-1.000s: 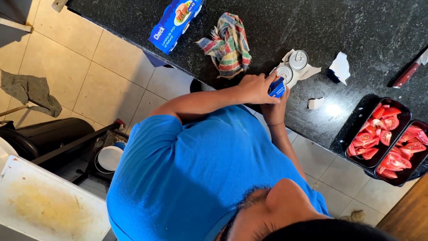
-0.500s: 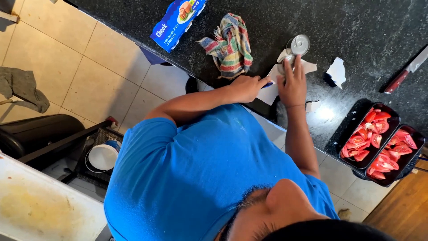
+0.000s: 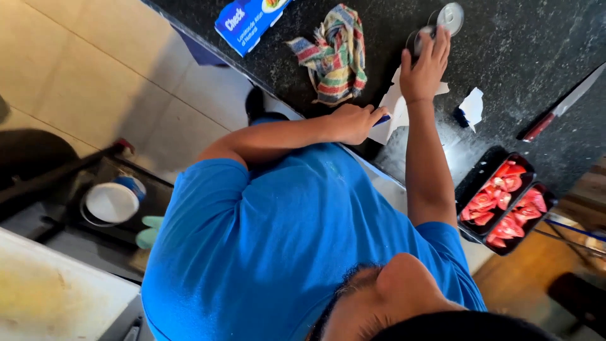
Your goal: Opening several small cans with a manual opener, emptying the contents into a pan, and stirring the food on a stove.
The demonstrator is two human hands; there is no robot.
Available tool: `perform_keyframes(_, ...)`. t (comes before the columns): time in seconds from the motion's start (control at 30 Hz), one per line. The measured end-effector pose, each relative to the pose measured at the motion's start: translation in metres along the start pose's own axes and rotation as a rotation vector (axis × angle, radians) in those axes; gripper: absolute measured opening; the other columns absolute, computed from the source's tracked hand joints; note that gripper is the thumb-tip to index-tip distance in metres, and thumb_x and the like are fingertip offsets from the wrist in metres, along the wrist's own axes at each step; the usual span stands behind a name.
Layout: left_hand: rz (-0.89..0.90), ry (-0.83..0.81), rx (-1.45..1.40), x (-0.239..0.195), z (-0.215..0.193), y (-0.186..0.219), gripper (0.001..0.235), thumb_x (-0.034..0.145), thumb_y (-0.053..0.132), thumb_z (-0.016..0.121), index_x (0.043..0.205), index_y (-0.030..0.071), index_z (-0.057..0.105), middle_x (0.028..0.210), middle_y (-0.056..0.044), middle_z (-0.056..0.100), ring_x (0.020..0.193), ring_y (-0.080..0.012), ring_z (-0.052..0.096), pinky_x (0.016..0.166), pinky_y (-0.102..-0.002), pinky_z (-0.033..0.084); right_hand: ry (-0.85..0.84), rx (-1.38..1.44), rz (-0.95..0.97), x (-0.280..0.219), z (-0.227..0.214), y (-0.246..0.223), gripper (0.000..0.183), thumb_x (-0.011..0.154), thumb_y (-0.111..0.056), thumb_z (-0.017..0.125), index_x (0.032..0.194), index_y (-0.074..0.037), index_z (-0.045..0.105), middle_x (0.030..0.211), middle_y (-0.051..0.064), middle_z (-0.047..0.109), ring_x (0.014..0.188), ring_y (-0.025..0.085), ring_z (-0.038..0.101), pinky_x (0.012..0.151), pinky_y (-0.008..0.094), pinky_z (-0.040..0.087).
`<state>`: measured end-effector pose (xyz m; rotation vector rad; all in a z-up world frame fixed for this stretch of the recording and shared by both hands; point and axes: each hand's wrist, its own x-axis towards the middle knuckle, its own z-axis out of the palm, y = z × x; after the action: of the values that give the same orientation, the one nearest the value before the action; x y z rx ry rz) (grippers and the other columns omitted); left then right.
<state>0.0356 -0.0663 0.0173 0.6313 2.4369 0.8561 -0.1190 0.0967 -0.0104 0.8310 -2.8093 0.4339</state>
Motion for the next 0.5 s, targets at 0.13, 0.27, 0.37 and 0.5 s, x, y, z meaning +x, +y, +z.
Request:
perform_keyframes(0.13, 0.011, -0.055, -0.127, -0.003, -0.001, -0.008, 0.069, 0.101, 0.015, 0.042, 0.164, 0.01, 0.014, 0.136, -0.024, 0.052, 0.068, -0.0357, 0.063, 0.05, -0.048, 0.048, 0.03, -0.049, -0.02, 0.023, 0.03, 0.012, 0.036, 0.117, -0.034, 0.057, 0.148, -0.015, 0.055, 0.16, 0.009, 0.03, 0.149, 0.036, 0.027, 0.114, 0.061, 0.039)
perform_keyframes(0.27, 0.058, -0.033, -0.319, -0.014, -0.014, -0.02, 0.069, 0.102, 0.019, 0.054, 0.159, 0.009, 0.017, 0.124, -0.023, 0.055, 0.068, -0.0361, 0.06, 0.048, -0.048, 0.046, 0.228, 0.359, 0.024, 0.046, 0.041, 0.014, 0.041, 0.111, -0.043, 0.057, 0.145, -0.019, 0.056, 0.155, 0.005, 0.041, 0.147, 0.03, 0.041, 0.12, 0.056, 0.038)
perform_keyframes(0.37, 0.058, -0.103, -0.514, -0.022, -0.024, -0.031, 0.061, 0.103, 0.02, 0.046, 0.157, 0.013, 0.019, 0.13, -0.023, 0.054, 0.08, -0.0424, 0.063, 0.059, -0.054, 0.048, 0.333, 0.687, -0.029, 0.044, 0.008, -0.017, 0.041, 0.109, -0.036, 0.06, 0.145, -0.017, 0.055, 0.152, 0.005, 0.048, 0.147, 0.025, 0.044, 0.125, 0.049, 0.037)
perform_keyframes(0.5, 0.086, -0.102, -0.729, -0.036, -0.039, -0.045, 0.057, 0.104, 0.02, 0.043, 0.156, 0.015, 0.019, 0.143, -0.026, 0.045, 0.049, -0.0315, 0.048, 0.041, -0.048, 0.035, -0.117, 0.333, 0.028, -0.006, -0.056, -0.063, 0.04, 0.113, -0.029, 0.06, 0.145, -0.006, 0.05, 0.127, 0.014, 0.056, 0.111, 0.028, 0.063, 0.098, 0.043, 0.051)
